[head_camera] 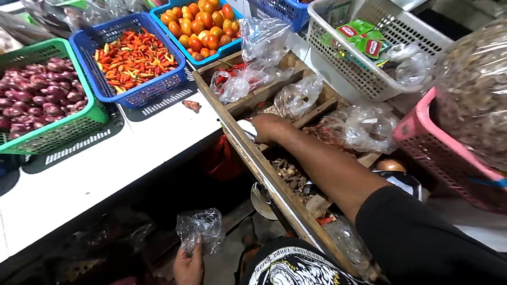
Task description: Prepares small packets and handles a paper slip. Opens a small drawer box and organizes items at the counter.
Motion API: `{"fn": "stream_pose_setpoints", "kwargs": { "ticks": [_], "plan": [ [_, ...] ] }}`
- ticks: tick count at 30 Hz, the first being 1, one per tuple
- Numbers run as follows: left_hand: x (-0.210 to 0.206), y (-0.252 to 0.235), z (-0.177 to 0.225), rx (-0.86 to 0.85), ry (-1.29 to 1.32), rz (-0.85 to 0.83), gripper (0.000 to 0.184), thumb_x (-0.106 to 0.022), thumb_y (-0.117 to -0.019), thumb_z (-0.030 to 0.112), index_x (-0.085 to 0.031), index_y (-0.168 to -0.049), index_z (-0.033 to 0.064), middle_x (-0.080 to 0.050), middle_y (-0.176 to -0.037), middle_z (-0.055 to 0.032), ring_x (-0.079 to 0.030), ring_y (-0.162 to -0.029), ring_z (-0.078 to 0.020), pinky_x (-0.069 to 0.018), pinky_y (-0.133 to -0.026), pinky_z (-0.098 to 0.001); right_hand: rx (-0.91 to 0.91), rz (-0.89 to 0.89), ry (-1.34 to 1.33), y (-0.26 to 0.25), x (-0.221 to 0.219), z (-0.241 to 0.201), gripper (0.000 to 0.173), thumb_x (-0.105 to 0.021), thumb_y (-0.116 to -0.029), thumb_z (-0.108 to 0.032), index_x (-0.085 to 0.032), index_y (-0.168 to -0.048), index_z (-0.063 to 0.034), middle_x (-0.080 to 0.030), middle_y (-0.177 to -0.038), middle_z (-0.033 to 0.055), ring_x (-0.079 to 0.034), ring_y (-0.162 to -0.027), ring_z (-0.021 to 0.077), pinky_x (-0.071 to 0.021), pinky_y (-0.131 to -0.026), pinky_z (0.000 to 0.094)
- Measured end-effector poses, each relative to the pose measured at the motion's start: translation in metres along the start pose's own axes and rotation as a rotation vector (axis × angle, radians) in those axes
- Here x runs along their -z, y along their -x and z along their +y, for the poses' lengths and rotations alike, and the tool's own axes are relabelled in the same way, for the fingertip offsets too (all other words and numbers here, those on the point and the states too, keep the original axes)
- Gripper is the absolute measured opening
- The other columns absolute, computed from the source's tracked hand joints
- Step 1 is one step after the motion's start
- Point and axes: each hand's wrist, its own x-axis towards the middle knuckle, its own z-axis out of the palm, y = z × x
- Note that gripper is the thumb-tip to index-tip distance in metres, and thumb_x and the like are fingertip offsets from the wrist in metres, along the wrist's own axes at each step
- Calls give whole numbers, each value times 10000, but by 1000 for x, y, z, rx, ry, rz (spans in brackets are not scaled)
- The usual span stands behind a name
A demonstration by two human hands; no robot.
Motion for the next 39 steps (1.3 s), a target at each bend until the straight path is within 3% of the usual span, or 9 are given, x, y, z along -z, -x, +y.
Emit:
{"fn": "stream_pose_setpoints", "kwargs": {
  "ticks": [5, 10, 14, 18, 20, 23, 28, 32, 39],
  "plan": [
    [4, -1, 0, 29, 27, 29, 197, -653, -968, 108, -660, -1095, -42, -715, -916, -26, -675, -809, 24, -582, -766, -189, -43, 141, -330, -8, -3, 27, 291, -626, -945, -176, -678, -1194, -33, -697, -1111, 211, -680, -1043, 394, -531, -861, 656],
    [3, -1, -6, 24, 37, 31, 206, -652, -969, 112, -662, -1109, -39, -720, -933, -26, -679, -823, 22, -584, -781, -192, -125, 126, -882, -8, 0, 43, 245, -544, -1028, -170, -641, -1210, -37, -776, -977, 97, -754, -751, 188, -629, -719, 380],
    [2, -1, -8, 28, 54, 21, 230, -654, -971, 132, -660, -1131, -33, -727, -942, -31, -690, -830, 5, -594, -785, -208, -123, 145, -865, -12, -2, 45, 254, -611, -1023, -226, -652, -1173, -25, -761, -930, 104, -749, -742, 192, -641, -715, 382],
    [5, -2, -10, 54, -2, 8, 251, -648, -976, 147, -659, -1133, -49, -718, -964, -75, -684, -850, -27, -587, -811, -249, -29, 122, -518, -23, -6, 43, 526, -810, -873, -401, -682, -1166, 17, -693, -1108, 232, -672, -1041, 381, -516, -938, 631],
    [4, -3, -11, 54, 1, 6, 245, -646, -975, 142, -660, -1134, -44, -720, -967, -69, -684, -849, -20, -587, -809, -245, -64, 101, -377, -22, -9, 29, 780, -899, -735, -494, -604, -1260, 2, -678, -1133, 232, -666, -1063, 401, -527, -909, 652],
    [2, -3, -13, 46, 23, 6, 223, -651, -973, 136, -664, -1117, -33, -720, -956, -46, -683, -844, -5, -586, -805, -228, -142, 116, -268, -19, -12, 8, 902, -930, -674, -445, -495, -1360, -53, -677, -1140, 211, -677, -1049, 409, -546, -838, 658],
    [6, -5, -11, 64, 22, 21, 240, -650, -980, 144, -657, -1135, -39, -717, -973, -63, -685, -853, -23, -588, -807, -243, -69, 203, -457, -22, -8, 21, 586, -860, -778, -247, -610, -1261, -28, -684, -1114, 216, -673, -1036, 396, -536, -877, 647],
    [7, -8, -10, 71, 62, 43, 242, -652, -980, 124, -648, -1151, -46, -717, -970, -55, -687, -846, -13, -595, -786, -232, 37, 199, -898, -7, -1, 48, 361, -734, -907, -156, -652, -1237, -36, -722, -1105, 156, -714, -993, 262, -584, -901, 505],
    [-3, -18, 14, 22, 149, 0, 214, -619, -984, 113, -633, -1141, -32, -698, -966, -18, -670, -850, 14, -582, -796, -203, 134, 247, -1333, 46, 9, 75, 465, -730, -887, -19, -583, -1328, -28, -713, -1125, 153, -726, -941, 251, -628, -823, 451]
  ]
}}
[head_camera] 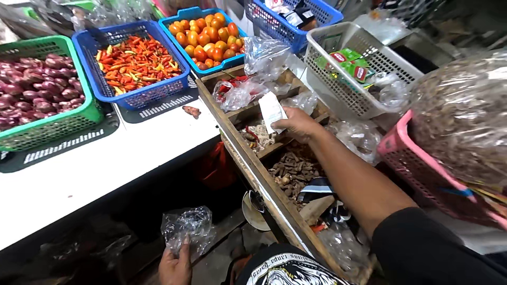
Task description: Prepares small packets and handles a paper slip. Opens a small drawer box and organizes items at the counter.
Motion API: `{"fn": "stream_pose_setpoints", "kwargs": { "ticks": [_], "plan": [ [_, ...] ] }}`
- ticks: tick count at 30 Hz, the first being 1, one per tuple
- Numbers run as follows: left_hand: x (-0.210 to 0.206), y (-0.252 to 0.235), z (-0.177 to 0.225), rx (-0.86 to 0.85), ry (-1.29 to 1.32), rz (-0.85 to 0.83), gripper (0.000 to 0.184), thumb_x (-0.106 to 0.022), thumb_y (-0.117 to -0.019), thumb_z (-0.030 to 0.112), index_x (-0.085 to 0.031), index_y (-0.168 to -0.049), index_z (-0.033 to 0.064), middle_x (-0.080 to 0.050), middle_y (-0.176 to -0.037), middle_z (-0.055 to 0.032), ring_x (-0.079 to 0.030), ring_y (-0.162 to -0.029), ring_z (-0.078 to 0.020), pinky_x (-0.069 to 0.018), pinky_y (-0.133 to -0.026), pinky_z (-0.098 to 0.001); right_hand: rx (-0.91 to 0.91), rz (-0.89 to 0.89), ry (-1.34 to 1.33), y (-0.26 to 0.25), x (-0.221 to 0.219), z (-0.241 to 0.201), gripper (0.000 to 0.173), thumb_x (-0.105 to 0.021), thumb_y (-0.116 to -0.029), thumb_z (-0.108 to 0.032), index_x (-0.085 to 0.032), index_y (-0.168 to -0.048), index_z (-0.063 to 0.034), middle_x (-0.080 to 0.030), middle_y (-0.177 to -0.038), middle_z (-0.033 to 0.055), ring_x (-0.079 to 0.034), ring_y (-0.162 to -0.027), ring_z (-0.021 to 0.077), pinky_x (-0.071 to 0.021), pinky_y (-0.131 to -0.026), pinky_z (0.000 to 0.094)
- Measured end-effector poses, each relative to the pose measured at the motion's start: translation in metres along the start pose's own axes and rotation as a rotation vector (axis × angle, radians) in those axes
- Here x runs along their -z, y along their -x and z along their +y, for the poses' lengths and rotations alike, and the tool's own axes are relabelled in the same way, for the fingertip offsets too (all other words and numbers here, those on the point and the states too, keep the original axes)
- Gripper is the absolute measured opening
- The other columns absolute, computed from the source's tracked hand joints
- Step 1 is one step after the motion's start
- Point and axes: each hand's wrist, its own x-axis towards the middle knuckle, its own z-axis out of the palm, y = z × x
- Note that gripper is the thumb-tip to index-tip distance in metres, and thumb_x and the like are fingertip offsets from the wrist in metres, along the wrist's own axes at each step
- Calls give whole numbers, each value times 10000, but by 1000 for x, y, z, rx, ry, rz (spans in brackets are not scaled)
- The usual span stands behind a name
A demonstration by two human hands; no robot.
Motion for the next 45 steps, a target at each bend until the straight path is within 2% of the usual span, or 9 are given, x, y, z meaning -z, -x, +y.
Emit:
{"fn": "stream_pose_setpoints", "kwargs": {
  "ticks": [12, 16, 20, 22, 25, 28, 34, 41, 45],
  "plan": [
    [-99, -70, 174, -758, 176, -207, 394, -598, -1000, 207, -537, -1258, -85, -670, -1129, -99, -667, -1026, -67, -572, -928, -276, 100, 380, 209, 129, 21, -7, 606, -864, -804, -148, -576, -1335, -102, -733, -1061, 128, -736, -855, 242, -635, -734, 440],
    [-157, -99, 226, -991, -159, -312, 438, -645, -953, 168, -550, -1322, -49, -551, -1389, -255, -585, -1251, -348, -504, -1042, -504, 72, 508, 282, 162, 22, -2, 664, -901, -783, -215, -559, -1338, -90, -718, -1062, 139, -726, -870, 258, -629, -748, 478],
    [-198, -79, 251, -878, -596, -428, 1046, -870, -769, 314, -292, -1603, 58, -107, -1659, -323, -331, -1411, -597, -356, -1030, -785, 17, 640, 391, 186, 13, 4, 696, -926, -753, -265, -564, -1325, -102, -716, -1055, 132, -722, -903, 251, -621, -774, 510],
    [-200, -44, 252, -895, -403, -497, 862, -744, -888, 478, -391, -1542, 42, -315, -1605, -255, -465, -1371, -443, -446, -1064, -636, 11, 667, 455, 198, 2, 10, 688, -924, -760, -283, -558, -1319, -120, -715, -1024, 131, -721, -853, 255, -620, -723, 513],
    [-206, 5, 244, -597, 5, -797, 561, -732, -923, 470, -589, -1308, 87, -700, -1111, -69, -712, -906, -164, -630, -784, -390, 29, 620, 472, 210, -16, 20, 669, -929, -738, -190, -560, -1292, -119, -715, -1018, 129, -716, -854, 265, -614, -713, 525],
    [-211, 17, 226, -412, 195, -966, 211, -660, -1006, 293, -679, -1115, 113, -728, -882, -42, -699, -695, -158, -616, -622, -370, 77, 513, 281, 225, -20, 27, 662, -894, -768, -190, -565, -1341, -156, -729, -1061, 77, -728, -856, 202, -638, -702, 420],
    [-198, 33, 214, -20, 705, -1142, 213, -576, -1025, 91, -643, -1224, 54, -697, -1063, -141, -707, -843, -232, -623, -775, -417, 85, 379, -228, 258, -10, 27, 377, -683, -990, -272, -596, -1320, -111, -736, -1084, 98, -734, -886, 196, -634, -767, 376],
    [-192, 43, 200, 72, 753, -1128, 184, -517, -952, 44, -642, -1077, 92, -688, -968, -99, -683, -804, -186, -598, -767, -393, 88, 533, -191, 276, -6, 29, 380, -668, -1009, -319, -584, -1332, -137, -739, -1085, 76, -740, -874, 187, -638, -742, 366],
    [-195, 48, 203, -66, 556, -1018, 460, -478, -961, 253, -517, -1399, 118, -630, -1282, -90, -639, -1114, -209, -567, -905, -436, 186, 599, 198, 276, -8, 29, 373, -711, -977, -296, -627, -1283, -100, -753, -1019, 67, -746, -859, 167, -652, -760, 385]
  ]
}}
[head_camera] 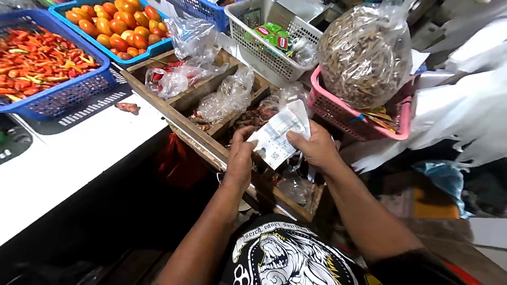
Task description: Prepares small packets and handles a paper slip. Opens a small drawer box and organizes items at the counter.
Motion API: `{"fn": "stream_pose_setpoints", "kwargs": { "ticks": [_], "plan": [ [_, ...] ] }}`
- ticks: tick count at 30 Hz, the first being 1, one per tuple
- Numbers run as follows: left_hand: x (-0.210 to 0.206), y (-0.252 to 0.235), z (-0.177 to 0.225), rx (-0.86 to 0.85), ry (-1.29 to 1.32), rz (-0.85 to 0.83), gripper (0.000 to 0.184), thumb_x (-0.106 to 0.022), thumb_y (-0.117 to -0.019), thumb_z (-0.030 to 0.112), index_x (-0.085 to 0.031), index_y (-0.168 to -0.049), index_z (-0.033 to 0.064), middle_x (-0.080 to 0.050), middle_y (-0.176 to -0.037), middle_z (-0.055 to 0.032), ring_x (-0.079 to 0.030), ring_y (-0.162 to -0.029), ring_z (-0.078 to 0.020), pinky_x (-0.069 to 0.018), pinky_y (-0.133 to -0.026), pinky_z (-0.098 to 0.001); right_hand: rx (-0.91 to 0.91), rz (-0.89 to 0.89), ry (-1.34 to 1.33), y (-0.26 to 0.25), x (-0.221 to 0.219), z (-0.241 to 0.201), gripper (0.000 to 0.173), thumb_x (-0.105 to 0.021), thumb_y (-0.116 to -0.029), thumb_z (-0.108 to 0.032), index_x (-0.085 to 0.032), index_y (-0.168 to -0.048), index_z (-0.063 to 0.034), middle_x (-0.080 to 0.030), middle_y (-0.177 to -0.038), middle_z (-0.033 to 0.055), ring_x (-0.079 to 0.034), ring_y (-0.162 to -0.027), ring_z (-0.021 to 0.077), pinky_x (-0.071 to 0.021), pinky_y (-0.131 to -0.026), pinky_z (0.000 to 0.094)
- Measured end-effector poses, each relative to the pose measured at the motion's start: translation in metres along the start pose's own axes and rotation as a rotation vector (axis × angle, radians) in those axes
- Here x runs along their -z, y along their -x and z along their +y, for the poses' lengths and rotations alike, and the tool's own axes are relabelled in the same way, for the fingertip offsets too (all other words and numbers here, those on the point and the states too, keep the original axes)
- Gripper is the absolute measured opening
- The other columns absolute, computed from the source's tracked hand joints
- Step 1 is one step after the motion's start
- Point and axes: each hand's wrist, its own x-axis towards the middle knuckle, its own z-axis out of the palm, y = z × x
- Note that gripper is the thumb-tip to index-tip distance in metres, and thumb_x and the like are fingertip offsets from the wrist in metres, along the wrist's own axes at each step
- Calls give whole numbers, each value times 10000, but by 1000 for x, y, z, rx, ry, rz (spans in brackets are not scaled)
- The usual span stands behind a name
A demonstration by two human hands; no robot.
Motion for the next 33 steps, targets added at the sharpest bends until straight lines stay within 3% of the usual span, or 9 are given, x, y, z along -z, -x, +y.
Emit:
{"fn": "stream_pose_setpoints", "kwargs": {
  "ticks": [3, 6, 9, 13, 17, 20, 23, 29, 33],
  "plan": [
    [-9, -1, 3, -65, -142, 105, 615, -602, -973, 507, -486, -1424, 105, -598, -1315, -76, -598, -1203, -189, -541, -992, -427, 159, -17, 142, 0, -7, -5, 263, -720, -962, -223, -662, -1172, -77, -735, -962, 54, -725, -838, 137, -640, -755, 383],
    [-16, 1, 5, -35, -156, 152, 330, -711, -950, 290, -625, -1170, 60, -694, -994, -92, -690, -909, -185, -599, -811, -399, 176, -25, 91, 4, -12, -8, 258, -696, -978, -209, -643, -1193, -76, -732, -980, 47, -723, -851, 125, -639, -764, 354],
    [-11, 3, -2, -9, -152, 96, 189, -663, -932, 136, -625, -1093, 45, -679, -924, -102, -675, -842, -194, -586, -760, -387, 54, -14, -140, 7, -14, -6, 335, -682, -997, -201, -603, -1286, -51, -736, -1078, 97, -740, -946, 190, -645, -841, 404],
    [-14, 17, -11, -114, -315, 287, 544, -696, -908, 236, -464, -1370, 68, -586, -1250, -128, -654, -1027, -198, -594, -836, -388, -141, 35, -290, 16, -16, -4, 410, -672, -1009, -332, -568, -1347, -125, -728, -1113, 90, -733, -921, 207, -634, -772, 402],
    [-21, 32, -14, -405, -460, 330, 423, -690, -971, 246, -495, -1301, 67, -597, -1158, -109, -661, -891, -179, -611, -739, -361, -123, 115, -243, 19, -24, 5, 449, -669, -1004, -394, -554, -1350, -130, -724, -1129, 83, -733, -957, 214, -636, -814, 432],
    [-23, 38, -16, -303, -357, 99, 493, -647, -1006, 340, -537, -1389, 51, -654, -1226, -94, -679, -1015, -158, -605, -871, -364, -136, 53, -357, 23, -31, 2, 410, -647, -1027, -318, -541, -1363, -108, -712, -1166, 98, -727, -1004, 221, -631, -855, 436],
    [-25, 38, -17, -125, -231, 10, 632, -752, -931, 385, -527, -1446, 95, -672, -1279, -68, -689, -1095, -148, -607, -931, -370, -217, 6, -478, 25, -34, -5, 388, -629, -1036, -278, -527, -1371, -111, -706, -1162, 94, -723, -986, 205, -635, -815, 410],
    [-17, 30, -22, -70, -47, 194, 137, -669, -991, 143, -671, -1083, 42, -697, -968, -89, -681, -872, -180, -591, -794, -351, -235, 109, -560, 25, -22, -1, 401, -615, -1045, -278, -507, -1392, -107, -700, -1199, 106, -721, -1040, 234, -624, -887, 457],
    [-10, 27, -19, -59, 137, 235, 121, -624, -1021, 143, -640, -1082, 40, -680, -1005, -120, -692, -884, -220, -612, -803, -410, -194, 245, -531, 22, -11, 1, 387, -643, -1031, -246, -525, -1371, -104, -705, -1198, 94, -727, -1039, 224, -632, -884, 432]
  ]
}}
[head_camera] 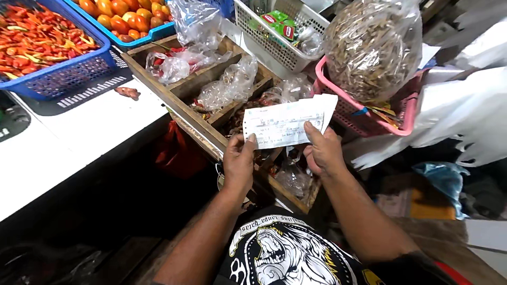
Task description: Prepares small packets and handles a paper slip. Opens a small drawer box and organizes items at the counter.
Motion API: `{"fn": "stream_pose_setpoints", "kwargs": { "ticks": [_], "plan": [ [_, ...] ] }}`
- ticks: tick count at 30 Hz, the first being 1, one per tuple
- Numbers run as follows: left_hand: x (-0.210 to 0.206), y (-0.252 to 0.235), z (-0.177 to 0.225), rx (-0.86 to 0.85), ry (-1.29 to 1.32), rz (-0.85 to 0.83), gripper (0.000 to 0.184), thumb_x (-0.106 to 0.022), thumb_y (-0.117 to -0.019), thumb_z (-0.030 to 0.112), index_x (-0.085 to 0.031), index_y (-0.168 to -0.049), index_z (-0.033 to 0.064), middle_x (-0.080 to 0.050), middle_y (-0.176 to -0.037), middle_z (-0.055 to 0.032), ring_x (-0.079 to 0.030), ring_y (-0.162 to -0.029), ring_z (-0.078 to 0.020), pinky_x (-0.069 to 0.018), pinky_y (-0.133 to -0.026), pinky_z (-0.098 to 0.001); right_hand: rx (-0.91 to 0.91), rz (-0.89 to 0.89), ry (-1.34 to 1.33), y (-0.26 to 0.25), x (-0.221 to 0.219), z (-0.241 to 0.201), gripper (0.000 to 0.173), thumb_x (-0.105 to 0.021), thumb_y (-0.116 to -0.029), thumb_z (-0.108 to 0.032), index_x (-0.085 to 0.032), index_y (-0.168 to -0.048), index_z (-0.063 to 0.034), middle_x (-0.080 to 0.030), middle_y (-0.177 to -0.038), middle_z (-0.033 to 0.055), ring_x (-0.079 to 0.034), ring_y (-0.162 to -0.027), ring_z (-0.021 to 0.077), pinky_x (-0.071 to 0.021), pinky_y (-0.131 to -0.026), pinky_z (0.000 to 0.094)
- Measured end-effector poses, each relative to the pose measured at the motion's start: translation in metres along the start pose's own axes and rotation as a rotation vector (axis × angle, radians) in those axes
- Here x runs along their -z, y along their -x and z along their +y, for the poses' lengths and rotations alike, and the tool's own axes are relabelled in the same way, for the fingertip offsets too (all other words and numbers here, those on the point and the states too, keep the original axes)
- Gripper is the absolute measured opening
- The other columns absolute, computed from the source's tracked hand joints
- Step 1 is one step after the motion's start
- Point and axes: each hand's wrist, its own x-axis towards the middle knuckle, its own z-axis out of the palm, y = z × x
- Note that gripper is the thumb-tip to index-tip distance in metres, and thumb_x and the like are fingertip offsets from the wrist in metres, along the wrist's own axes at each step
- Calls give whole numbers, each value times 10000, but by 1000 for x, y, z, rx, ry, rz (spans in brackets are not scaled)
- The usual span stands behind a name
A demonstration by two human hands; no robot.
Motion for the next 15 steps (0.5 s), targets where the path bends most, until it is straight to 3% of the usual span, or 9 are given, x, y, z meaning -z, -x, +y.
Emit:
{"fn": "stream_pose_setpoints", "kwargs": {
  "ticks": [6, 10, 15],
  "plan": [
    [0, 2, 3, 64, 159, -19, 89, -589, -1041, 136, -607, -1087, 62, -686, -993, -124, -713, -793, -217, -633, -742, -396, 54, 39, 32, 1, 3, -4, 374, -691, -995, -176, -555, -1333, -91, -715, -1168, 98, -734, -1004, 231, -634, -866, 440],
    [1, 1, 7, 86, 162, 4, 76, -583, -1043, 133, -607, -1064, 65, -688, -961, -111, -702, -736, -188, -626, -682, -348, 93, 69, 120, 2, 2, -7, 409, -716, -980, -206, -541, -1345, -142, -720, -1153, 28, -739, -976, 170, -641, -827, 353],
    [3, 0, 10, 53, 173, 0, 80, -580, -1044, 133, -607, -1046, 58, -682, -940, -118, -696, -726, -193, -625, -679, -358, 150, 94, 35, -6, 0, -8, 361, -725, -944, -64, -575, -1272, -42, -730, -1085, 120, -750, -932, 230, -653, -811, 415]
  ]
}}
